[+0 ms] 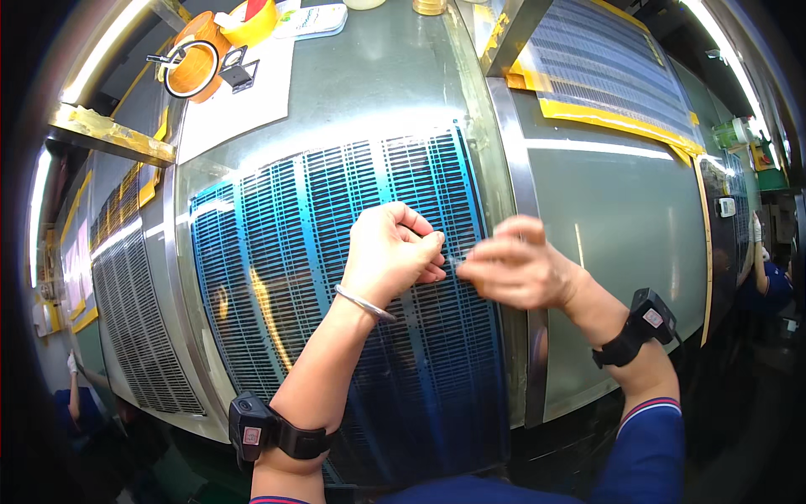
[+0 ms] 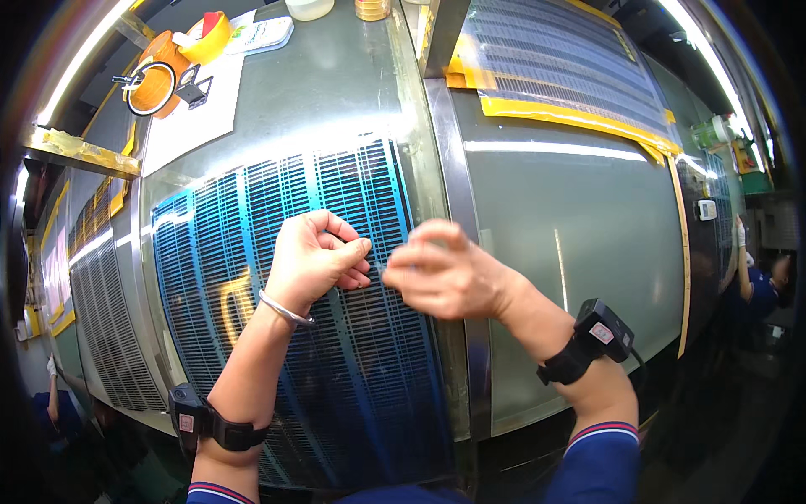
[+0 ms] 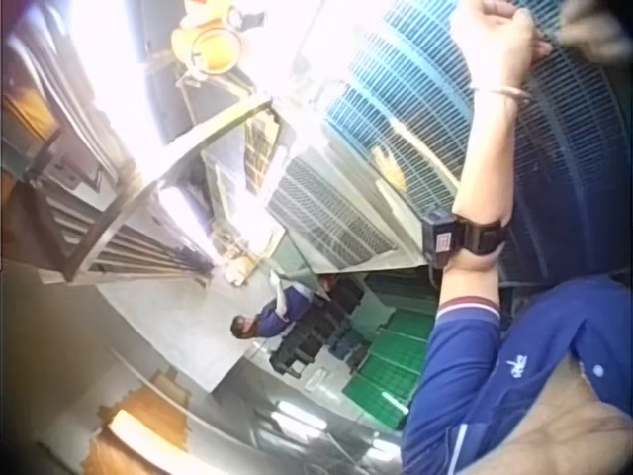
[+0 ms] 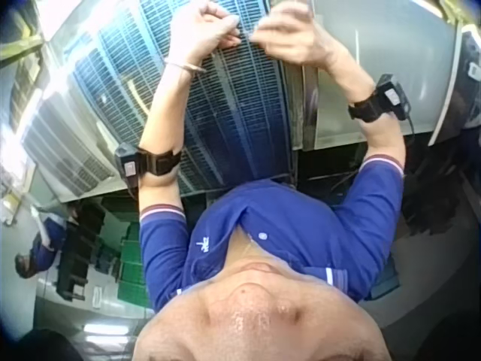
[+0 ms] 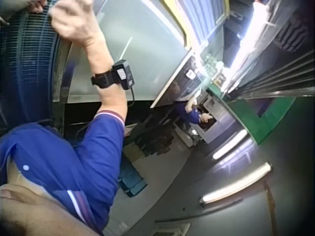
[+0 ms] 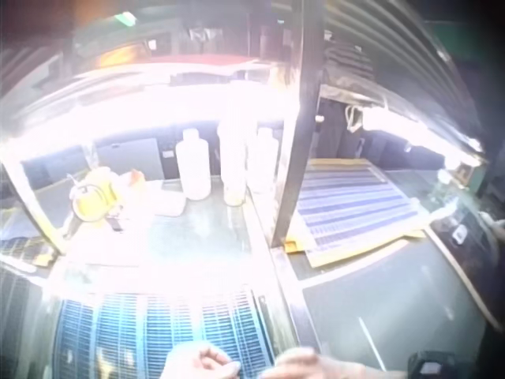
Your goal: Inspecting gridded blue components, wiping them with a cloth, and applying yellow tape to the edges.
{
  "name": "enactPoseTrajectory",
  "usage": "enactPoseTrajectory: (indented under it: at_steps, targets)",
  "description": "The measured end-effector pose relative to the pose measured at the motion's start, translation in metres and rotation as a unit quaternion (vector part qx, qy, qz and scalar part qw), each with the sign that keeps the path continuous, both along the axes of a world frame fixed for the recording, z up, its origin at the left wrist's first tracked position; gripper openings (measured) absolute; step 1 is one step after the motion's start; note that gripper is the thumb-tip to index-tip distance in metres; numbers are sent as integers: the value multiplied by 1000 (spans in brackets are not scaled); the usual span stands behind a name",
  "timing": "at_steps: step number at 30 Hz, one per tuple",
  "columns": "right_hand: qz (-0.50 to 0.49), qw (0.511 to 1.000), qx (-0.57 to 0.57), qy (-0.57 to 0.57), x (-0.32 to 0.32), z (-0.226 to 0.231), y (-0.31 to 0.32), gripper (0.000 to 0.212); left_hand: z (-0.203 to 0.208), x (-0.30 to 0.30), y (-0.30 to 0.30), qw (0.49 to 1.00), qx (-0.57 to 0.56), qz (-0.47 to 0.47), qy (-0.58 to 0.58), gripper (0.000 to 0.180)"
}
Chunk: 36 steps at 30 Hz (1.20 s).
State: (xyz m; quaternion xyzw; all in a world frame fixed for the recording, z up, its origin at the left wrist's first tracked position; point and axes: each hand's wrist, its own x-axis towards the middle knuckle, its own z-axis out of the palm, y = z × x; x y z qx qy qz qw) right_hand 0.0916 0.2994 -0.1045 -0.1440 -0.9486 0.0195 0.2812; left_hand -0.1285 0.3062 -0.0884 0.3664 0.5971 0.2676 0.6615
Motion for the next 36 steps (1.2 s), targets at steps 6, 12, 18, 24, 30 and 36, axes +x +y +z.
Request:
enactPoseTrajectory:
  at_steps: [6, 12, 18, 24, 30, 36]
  targets:
    - [-214, 952, -174, 132, 9, 7, -35, 29, -7, -2, -19, 995, 99, 11, -21, 12]
    - [-247, 916, -280, 144, -59, -4, -66, 30, -3, -113, -96, 786, 402, 65, 466, 36]
    - [-330, 913, -234, 46, -103, -7, -75, 26, -20, -174, -154, 767, 321, -118, 543, 63]
    - [-147, 923, -345, 90, -105, 20, -128, 31, 13, -127, -203, 925, 368, -44, 84, 47]
    - [-117, 898, -420, 61, -136, 29, -162, 34, 13, -112, -218, 965, 137, 135, -179, 46]
    - [-94, 907, -408, 42, -140, 37, -162, 34, 23, -123, -223, 969, 91, 152, -172, 14]
